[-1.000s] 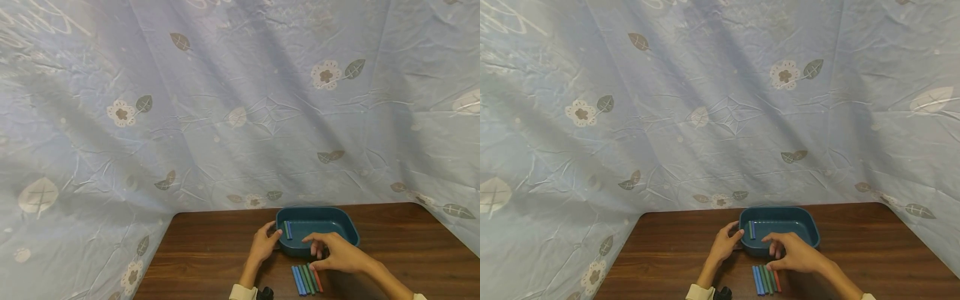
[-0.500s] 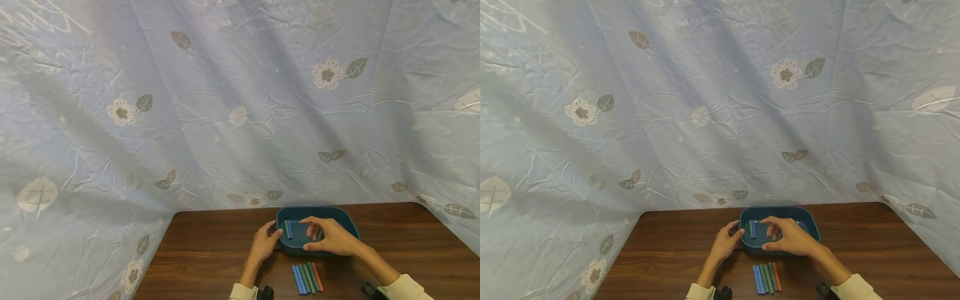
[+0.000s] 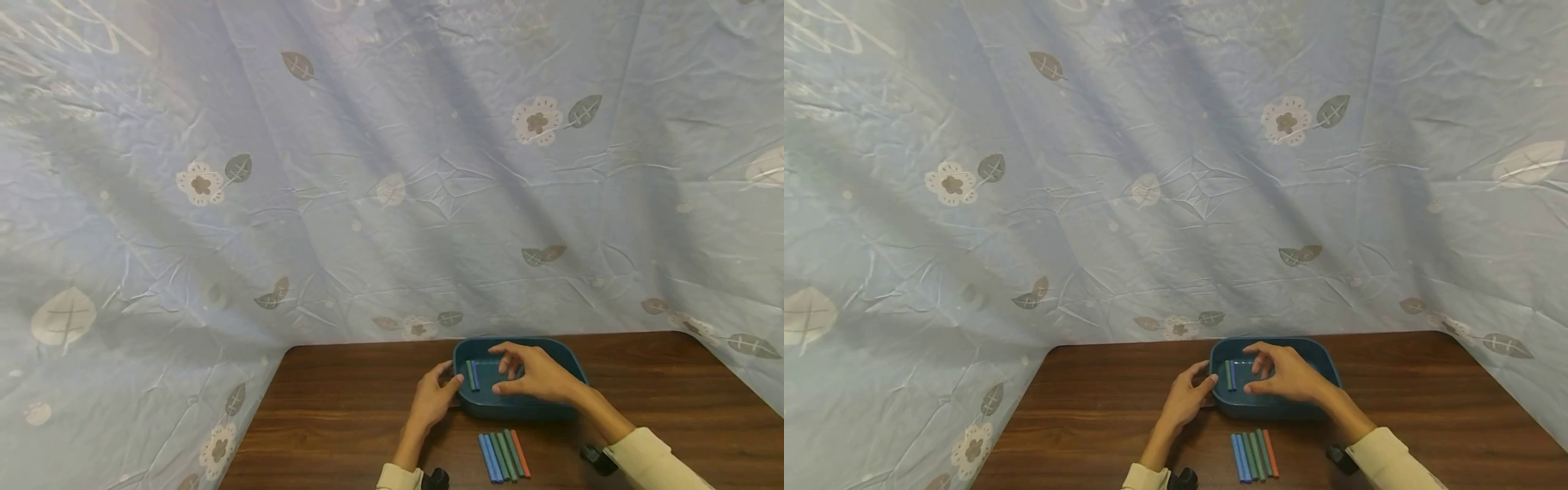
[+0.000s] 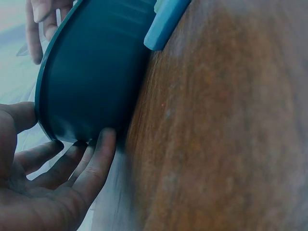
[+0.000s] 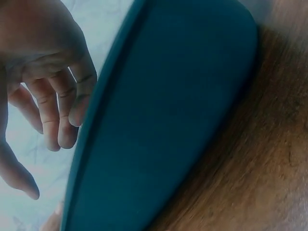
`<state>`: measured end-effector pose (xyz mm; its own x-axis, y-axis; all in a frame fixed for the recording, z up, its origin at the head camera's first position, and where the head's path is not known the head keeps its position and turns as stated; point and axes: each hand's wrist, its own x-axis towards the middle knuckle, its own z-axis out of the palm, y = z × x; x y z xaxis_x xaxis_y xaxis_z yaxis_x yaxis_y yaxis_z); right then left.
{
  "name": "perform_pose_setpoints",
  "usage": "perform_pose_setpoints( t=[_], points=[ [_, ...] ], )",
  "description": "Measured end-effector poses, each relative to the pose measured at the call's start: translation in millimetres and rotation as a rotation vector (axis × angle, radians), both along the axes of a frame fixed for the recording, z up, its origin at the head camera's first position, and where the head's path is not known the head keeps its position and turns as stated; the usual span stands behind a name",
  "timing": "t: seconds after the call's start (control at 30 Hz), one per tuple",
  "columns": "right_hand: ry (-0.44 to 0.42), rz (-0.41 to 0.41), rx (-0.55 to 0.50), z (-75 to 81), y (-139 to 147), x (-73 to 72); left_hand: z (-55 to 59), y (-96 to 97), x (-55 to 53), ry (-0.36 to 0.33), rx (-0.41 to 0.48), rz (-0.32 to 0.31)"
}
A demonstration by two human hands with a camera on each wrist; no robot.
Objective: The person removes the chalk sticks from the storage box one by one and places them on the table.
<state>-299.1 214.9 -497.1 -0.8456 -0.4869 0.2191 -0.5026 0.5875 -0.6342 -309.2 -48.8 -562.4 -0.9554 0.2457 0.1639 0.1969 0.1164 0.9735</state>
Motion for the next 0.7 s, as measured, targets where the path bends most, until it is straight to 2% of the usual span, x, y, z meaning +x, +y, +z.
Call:
perform_pose_setpoints(
  t=[0.37,0.7],
  points=[
    [-0.019,-0.011,0.002,-17.3,5.0,-22.3,-0.9,0.1,-1.0,0.002,0.01,-0.008],
    [-0.052,0.015,-0.02,-28.7,-0.3,-30.3,-1.1,-0.2,0.0,-0.002,0.02,0.001]
  ],
)
